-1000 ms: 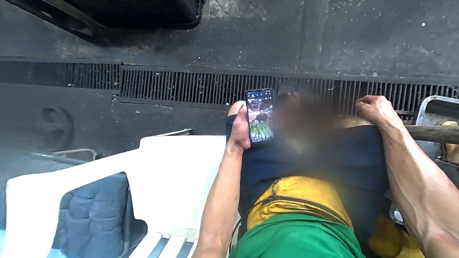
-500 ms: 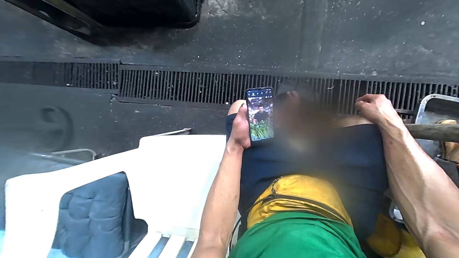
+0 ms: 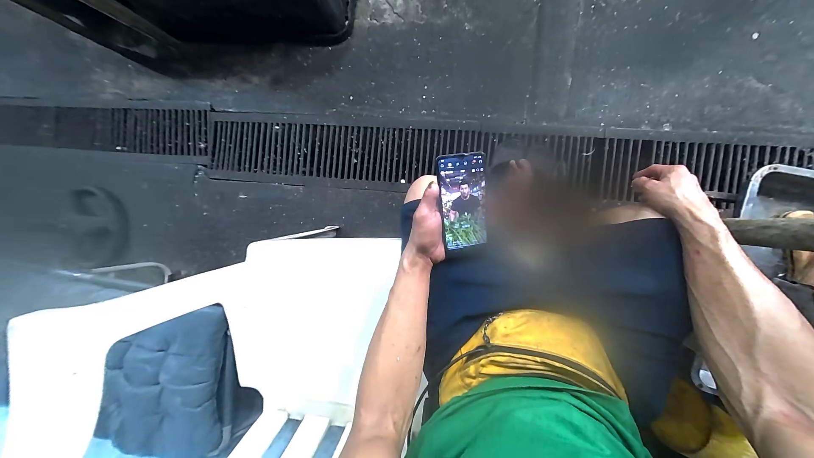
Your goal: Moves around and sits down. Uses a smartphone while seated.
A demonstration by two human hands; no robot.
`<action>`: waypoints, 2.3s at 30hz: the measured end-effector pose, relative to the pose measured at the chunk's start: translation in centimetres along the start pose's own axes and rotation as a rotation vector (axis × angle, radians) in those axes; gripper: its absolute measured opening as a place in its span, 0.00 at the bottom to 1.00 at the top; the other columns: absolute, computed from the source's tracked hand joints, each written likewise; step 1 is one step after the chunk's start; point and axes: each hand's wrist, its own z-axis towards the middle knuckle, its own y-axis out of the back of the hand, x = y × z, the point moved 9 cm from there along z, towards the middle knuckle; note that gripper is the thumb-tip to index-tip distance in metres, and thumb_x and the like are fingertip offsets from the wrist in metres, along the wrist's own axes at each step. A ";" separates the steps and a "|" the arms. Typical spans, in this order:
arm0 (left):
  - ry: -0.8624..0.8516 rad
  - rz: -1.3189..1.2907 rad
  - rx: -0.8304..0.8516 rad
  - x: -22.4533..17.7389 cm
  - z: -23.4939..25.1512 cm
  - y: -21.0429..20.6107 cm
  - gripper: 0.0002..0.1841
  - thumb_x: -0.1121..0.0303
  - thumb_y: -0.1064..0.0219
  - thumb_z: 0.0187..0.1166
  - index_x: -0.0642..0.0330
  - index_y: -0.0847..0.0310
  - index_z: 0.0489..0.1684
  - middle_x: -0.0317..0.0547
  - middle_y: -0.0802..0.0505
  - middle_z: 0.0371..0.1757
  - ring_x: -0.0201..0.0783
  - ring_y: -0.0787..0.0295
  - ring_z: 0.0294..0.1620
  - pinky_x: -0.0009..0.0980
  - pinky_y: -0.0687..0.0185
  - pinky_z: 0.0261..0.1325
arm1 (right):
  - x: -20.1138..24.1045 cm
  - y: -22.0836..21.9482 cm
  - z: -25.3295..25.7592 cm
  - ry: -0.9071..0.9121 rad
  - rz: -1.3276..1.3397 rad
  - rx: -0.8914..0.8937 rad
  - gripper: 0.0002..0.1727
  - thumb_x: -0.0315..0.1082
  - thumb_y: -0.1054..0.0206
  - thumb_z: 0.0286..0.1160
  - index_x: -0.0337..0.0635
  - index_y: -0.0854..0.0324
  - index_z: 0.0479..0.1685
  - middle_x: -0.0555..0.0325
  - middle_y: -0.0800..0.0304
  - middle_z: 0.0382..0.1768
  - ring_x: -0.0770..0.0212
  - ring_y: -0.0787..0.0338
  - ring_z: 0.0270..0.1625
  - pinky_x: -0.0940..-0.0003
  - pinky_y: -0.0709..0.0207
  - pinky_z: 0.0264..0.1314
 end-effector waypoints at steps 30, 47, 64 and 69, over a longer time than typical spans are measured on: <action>0.011 -0.017 0.021 0.3 0.2 0.0 0.37 0.30 0.66 0.83 0.41 0.23 0.71 0.53 0.09 0.59 0.52 0.08 0.54 0.55 0.11 0.52 | -0.1 0.0 0.1 0.013 0.008 0.004 0.18 0.42 0.42 0.84 0.42 0.11 0.57 0.31 0.10 0.52 0.28 0.12 0.58 0.22 0.28 0.58; -0.001 -0.044 0.029 0.2 0.2 -0.3 0.36 0.32 0.67 0.84 0.41 0.22 0.70 0.51 0.08 0.58 0.51 0.08 0.54 0.55 0.11 0.52 | -0.3 -0.2 0.3 0.013 0.012 0.014 0.19 0.43 0.42 0.84 0.43 0.11 0.57 0.32 0.09 0.52 0.29 0.12 0.57 0.22 0.28 0.58; -0.006 -0.020 0.014 0.1 0.2 -0.4 0.35 0.31 0.65 0.85 0.41 0.21 0.69 0.49 0.08 0.56 0.49 0.08 0.53 0.54 0.11 0.52 | 0.1 -0.1 -0.1 0.022 0.018 0.021 0.19 0.42 0.41 0.85 0.41 0.11 0.58 0.30 0.11 0.55 0.27 0.14 0.60 0.20 0.30 0.60; -0.015 -0.003 -0.003 0.0 0.1 -0.5 0.35 0.32 0.65 0.85 0.42 0.20 0.68 0.48 0.07 0.55 0.46 0.08 0.52 0.52 0.10 0.51 | 0.0 0.0 0.1 0.028 0.010 0.004 0.19 0.42 0.42 0.84 0.42 0.11 0.57 0.30 0.10 0.53 0.27 0.14 0.59 0.21 0.30 0.58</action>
